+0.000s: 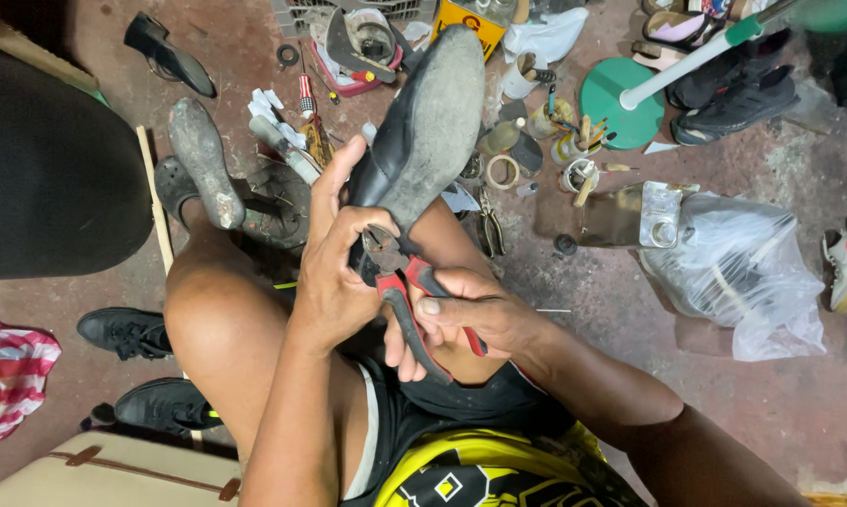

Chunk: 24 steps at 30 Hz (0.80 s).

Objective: The person repairs a black shoe by inserting a nail into the sole and hammering it in. They use pliers to trim the nail flush with the sole and repeat this process multiple times on different spots of the shoe's sole.

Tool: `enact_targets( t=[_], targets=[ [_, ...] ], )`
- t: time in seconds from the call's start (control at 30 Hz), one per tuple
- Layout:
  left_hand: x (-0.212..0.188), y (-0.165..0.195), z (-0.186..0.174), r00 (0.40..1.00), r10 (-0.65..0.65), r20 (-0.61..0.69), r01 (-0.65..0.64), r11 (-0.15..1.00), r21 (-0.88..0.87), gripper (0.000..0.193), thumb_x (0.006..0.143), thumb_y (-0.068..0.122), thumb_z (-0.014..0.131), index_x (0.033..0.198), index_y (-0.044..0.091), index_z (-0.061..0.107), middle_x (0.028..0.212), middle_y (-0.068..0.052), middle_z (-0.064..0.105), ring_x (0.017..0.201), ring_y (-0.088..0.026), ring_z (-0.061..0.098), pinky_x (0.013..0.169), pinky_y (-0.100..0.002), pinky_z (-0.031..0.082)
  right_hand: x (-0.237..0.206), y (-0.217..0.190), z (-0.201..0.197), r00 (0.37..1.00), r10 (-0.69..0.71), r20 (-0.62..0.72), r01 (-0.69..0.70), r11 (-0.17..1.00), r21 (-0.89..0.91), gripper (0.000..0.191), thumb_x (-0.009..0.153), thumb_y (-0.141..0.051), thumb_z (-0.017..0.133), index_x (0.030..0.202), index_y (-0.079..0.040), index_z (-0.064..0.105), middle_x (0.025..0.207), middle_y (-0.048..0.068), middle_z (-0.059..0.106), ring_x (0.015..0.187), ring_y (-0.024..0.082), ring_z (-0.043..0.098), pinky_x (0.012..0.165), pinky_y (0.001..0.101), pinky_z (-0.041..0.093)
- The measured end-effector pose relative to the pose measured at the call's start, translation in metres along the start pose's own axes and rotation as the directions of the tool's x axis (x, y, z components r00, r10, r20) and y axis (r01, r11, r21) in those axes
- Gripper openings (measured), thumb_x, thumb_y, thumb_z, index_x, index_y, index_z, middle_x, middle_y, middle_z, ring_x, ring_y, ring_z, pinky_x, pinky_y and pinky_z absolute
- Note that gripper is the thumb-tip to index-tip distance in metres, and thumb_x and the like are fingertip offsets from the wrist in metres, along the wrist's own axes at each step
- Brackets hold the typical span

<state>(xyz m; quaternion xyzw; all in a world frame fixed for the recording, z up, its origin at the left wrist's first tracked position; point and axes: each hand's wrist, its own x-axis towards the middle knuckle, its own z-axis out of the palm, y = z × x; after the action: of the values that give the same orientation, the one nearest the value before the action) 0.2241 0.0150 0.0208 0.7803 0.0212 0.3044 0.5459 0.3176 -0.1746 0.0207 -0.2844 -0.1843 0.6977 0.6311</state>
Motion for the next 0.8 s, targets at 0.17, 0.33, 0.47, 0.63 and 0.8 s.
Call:
enact_targets(
  t=[0.17,0.33,0.47,0.63,0.8],
  targets=[
    [-0.004,-0.003,-0.003,1.000,-0.010,-0.003,0.010,1.000,0.017,0.036,0.082,0.009,0.084,0.110,0.010,0.061,0.168,-0.024,0.033,0.155,-0.042,0.036,0.129,-0.050,0.030,0.001,0.004,0.003,1.000,0.001,-0.015,-0.001,1.000,0.030,0.032,0.109,-0.026,0.055,0.118,0.005,0.052,0.109,0.026,0.068,0.093,0.031,0.073,0.084,0.0427,0.061],
    [-0.006,-0.005,-0.004,1.000,-0.012,-0.010,0.012,0.999,0.051,0.028,0.088,0.007,0.080,0.109,0.010,0.061,0.166,-0.024,0.033,0.154,-0.040,0.035,0.128,-0.047,0.029,0.001,0.011,0.017,0.991,0.000,-0.134,0.016,0.993,0.119,0.034,0.109,-0.025,0.058,0.122,0.006,0.053,0.101,0.020,0.067,0.084,0.026,0.069,0.074,0.0380,0.058],
    [-0.005,-0.003,-0.005,1.000,-0.012,-0.014,0.013,0.999,0.039,0.038,0.082,0.010,0.086,0.111,0.009,0.061,0.166,-0.026,0.032,0.155,-0.042,0.036,0.128,-0.049,0.031,0.001,0.010,0.034,0.989,-0.056,-0.138,0.072,0.991,0.117,0.033,0.107,-0.021,0.062,0.126,0.004,0.051,0.099,0.018,0.066,0.081,0.025,0.067,0.072,0.0363,0.056],
    [-0.005,0.001,-0.006,1.000,-0.003,-0.015,0.004,0.999,0.051,0.038,0.083,0.010,0.086,0.112,0.009,0.061,0.166,-0.025,0.033,0.155,-0.042,0.036,0.129,-0.049,0.030,0.002,-0.002,0.045,0.983,0.078,-0.165,-0.044,0.979,0.200,0.034,0.102,-0.021,0.062,0.126,0.002,0.052,0.090,0.017,0.065,0.075,0.026,0.068,0.067,0.0377,0.057],
    [-0.006,0.001,-0.006,1.000,0.014,-0.007,-0.013,0.998,0.055,0.038,0.081,0.015,0.087,0.108,0.009,0.060,0.164,-0.027,0.032,0.157,-0.044,0.036,0.131,-0.052,0.031,0.011,-0.003,0.044,0.974,0.209,-0.083,-0.192,0.966,0.175,0.027,0.102,-0.028,0.056,0.108,-0.002,0.054,0.087,0.019,0.068,0.081,0.028,0.072,0.071,0.0369,0.058]
  ],
)
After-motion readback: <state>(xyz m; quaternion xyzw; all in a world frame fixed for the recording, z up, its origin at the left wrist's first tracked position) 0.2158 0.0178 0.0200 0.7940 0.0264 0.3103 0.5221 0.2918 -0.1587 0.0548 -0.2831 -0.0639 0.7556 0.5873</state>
